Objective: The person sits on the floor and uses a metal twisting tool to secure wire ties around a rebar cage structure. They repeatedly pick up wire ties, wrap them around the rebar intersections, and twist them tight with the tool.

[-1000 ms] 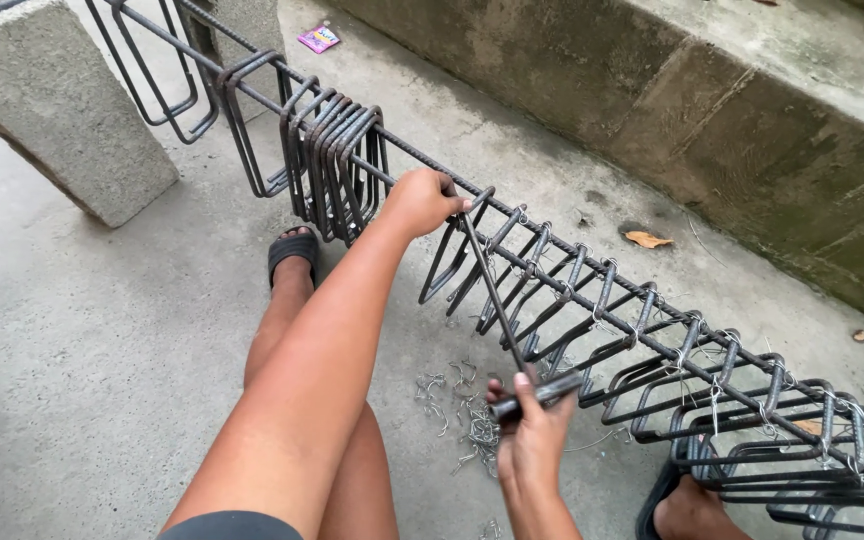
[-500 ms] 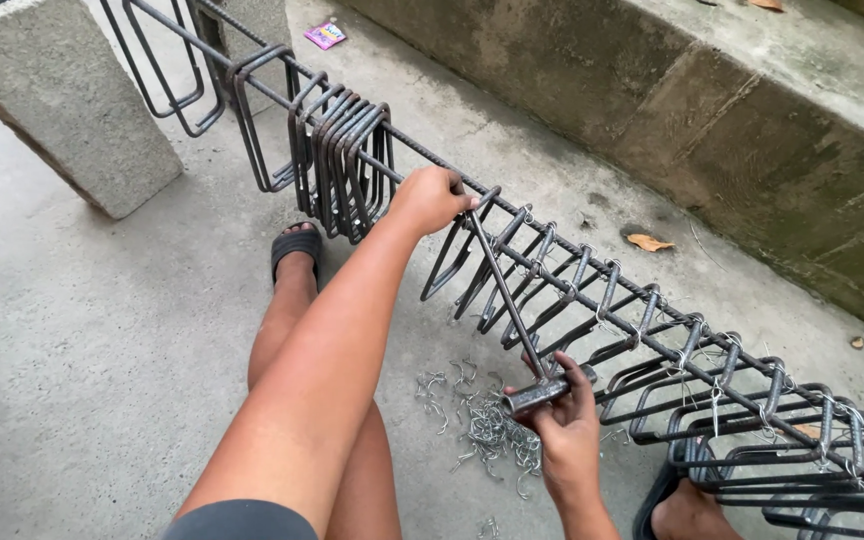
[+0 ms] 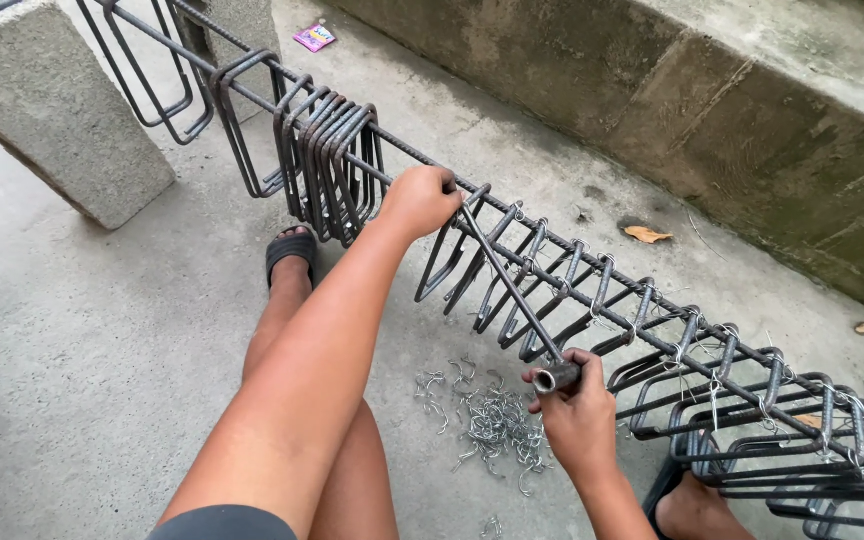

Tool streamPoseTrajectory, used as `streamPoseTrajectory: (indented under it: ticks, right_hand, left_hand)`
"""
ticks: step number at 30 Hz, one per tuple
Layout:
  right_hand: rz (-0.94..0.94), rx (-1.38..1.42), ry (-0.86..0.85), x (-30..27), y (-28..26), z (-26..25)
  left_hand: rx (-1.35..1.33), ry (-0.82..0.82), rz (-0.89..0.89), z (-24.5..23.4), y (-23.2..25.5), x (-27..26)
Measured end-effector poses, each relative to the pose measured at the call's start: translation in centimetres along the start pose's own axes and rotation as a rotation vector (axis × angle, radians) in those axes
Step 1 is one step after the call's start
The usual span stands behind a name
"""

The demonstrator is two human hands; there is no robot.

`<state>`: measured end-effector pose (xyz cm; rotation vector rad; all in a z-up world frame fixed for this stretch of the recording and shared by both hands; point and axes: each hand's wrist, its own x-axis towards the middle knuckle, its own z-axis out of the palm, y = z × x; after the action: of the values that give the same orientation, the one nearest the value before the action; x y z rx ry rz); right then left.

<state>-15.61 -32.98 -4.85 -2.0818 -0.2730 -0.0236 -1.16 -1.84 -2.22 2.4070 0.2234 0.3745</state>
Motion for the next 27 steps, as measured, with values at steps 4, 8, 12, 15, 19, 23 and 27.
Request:
streamPoseTrajectory:
  ticks: [4,8,12,15,19,23,27]
  right_hand:
    - [0.052,-0.091,-0.025,1.4,-1.7,-1.3]
    - [0.163,-0.035,-0.062,3.4,-3.0,-3.4]
    - [0.16,0.035,-0.015,6.2,-3.8,-5.3]
    - [0.15,0.009,-0.039,9.1,-3.8,-7.0]
    - [0.13,0.002,-0.094,13.4,-3.9,-8.4]
    - [0.138,0.07,-0.077,16.9,-3.0,-8.3]
    - [0.21,0.252,0.002,21.0,-0.7,-7.0]
  left_hand:
    - [0.045,-0.013,-0.001,-0.8,1.1,-0.6]
    - [0.087,0.02,0.076,-0.3,0.6,-0.6]
    - [0.049,-0.046,0.086,0.3,-0.6,0.4]
    - [0.093,-0.041,0.12,0.7,-0.8,0.6]
    - [0.1,0.002,0.181,1.1,-1.2,0.4]
    - [0.119,0.033,0.219,0.6,-1.0,0.0]
    - [0.134,0.048,0.252,0.8,-1.2,0.0]
